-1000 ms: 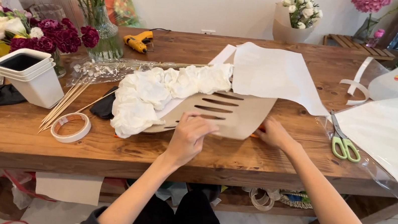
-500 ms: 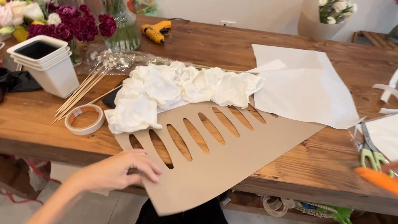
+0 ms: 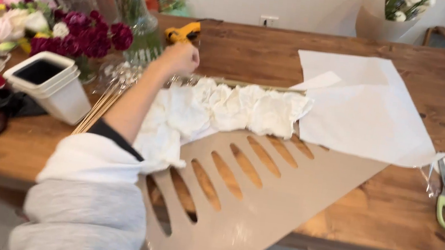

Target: Stapling crumpled tissue paper to a cardboard base and folding a large sheet of paper at a floral design station.

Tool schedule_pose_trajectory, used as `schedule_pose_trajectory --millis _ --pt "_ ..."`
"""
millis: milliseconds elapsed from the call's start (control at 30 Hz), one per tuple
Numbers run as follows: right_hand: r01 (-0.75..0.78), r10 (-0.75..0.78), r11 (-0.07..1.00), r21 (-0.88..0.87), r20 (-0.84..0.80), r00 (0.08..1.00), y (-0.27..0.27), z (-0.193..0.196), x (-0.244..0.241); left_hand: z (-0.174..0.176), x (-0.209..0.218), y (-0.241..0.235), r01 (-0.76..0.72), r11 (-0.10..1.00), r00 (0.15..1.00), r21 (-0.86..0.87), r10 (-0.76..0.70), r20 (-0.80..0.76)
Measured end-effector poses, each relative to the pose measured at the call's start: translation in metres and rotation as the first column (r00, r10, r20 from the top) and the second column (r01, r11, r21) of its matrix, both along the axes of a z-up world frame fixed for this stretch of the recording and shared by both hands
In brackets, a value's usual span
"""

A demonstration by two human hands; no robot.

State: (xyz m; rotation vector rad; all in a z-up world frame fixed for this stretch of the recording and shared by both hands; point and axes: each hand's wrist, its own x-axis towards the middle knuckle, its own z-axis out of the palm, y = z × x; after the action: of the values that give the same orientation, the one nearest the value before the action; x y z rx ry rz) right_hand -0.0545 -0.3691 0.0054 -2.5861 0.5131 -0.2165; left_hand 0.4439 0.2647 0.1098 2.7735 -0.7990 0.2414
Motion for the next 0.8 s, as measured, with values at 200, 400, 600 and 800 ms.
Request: schedule_pose_trajectory --millis 200,400,600,800 --pt "-0.006 0.031 0.968 -0.250 0.097 0.995 0.105 0.006 0.122 0.015 -0.042 -0.076 0.008 0.996 0.914 0.092 0.030 -0.406" --pt "-0.157 0.068 0.939 -0.307 -0.280 0.958 0.151 0.022 0.168 -0.005 -0.030 -0.109 0.035 0.990 0.787 0.136 0.057 -0.615" --pt "-0.158 0.046 0.896 -0.414 -0.269 0.962 0.139 0.013 0.168 -0.019 -0.012 -0.122 -0.030 0.998 0.952 0.064 0.048 -0.302" --pt "-0.161 0.027 0.852 -0.499 -0.264 0.964 0.142 0.020 0.166 -0.032 -0.188 -0.153 0.362 0.932 0.877 0.019 -0.334 -0.345"
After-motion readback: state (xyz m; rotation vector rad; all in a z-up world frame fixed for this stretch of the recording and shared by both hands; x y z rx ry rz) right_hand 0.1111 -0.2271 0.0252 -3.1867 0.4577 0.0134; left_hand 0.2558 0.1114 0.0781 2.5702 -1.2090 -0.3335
